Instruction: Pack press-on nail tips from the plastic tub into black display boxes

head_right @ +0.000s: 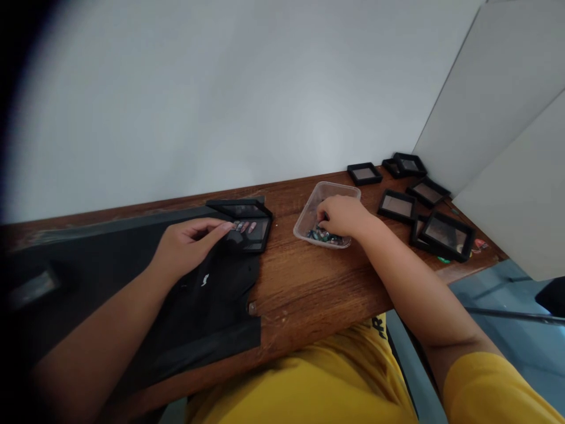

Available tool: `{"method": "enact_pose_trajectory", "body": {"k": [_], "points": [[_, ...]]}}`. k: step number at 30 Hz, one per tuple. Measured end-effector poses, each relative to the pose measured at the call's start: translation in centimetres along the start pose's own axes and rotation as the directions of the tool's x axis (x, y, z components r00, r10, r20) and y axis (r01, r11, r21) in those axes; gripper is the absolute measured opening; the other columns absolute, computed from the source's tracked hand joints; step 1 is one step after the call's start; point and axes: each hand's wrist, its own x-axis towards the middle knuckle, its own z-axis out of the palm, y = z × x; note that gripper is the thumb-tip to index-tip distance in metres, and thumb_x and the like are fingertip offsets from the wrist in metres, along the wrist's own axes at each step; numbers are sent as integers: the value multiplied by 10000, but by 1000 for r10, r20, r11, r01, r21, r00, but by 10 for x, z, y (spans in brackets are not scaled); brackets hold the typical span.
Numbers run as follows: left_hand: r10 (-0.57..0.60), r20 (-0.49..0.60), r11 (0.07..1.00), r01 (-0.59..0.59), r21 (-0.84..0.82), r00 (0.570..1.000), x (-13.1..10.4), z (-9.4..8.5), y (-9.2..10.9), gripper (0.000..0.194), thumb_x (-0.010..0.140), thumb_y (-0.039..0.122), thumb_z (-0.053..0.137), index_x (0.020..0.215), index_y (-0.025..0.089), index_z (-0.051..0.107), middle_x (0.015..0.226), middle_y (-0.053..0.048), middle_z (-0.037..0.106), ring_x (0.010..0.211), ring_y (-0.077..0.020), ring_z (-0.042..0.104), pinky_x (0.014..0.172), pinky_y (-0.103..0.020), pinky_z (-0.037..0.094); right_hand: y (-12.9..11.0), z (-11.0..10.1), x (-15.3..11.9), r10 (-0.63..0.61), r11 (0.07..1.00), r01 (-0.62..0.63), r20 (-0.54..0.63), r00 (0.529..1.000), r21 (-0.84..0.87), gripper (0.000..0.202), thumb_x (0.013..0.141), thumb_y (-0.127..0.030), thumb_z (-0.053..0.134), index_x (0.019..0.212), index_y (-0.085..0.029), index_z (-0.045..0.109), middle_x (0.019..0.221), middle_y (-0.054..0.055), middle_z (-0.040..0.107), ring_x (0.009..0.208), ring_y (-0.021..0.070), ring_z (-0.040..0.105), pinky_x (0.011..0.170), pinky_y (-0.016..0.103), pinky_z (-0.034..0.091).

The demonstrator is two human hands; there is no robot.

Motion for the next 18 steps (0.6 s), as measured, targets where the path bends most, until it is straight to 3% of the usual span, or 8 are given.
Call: {"method": "enact_pose_trajectory", "body": {"k": [8,18], "points": [[-7,9,1000,6,3,1000,-1,0,0,405,727,567,653,788,196,803,698,-32,755,645,-182,625,590,-272,469,-1,1,2,-4,1000,4,12,1000,-3,147,895,-348,702,896,-224,781,895,52,749,761,186,599,591,300,296],[8,60,1000,-7,-9,998,-2,1,-2,381,751,550,665,855,212,808,801,-41,788,722,-197,672,646,-283,523,-6,-1,1,12,1000,-12,1,1000,-27,143,902,-339,700,908,-229,790,917,46,757,785,189,612,586,302,289]]}}
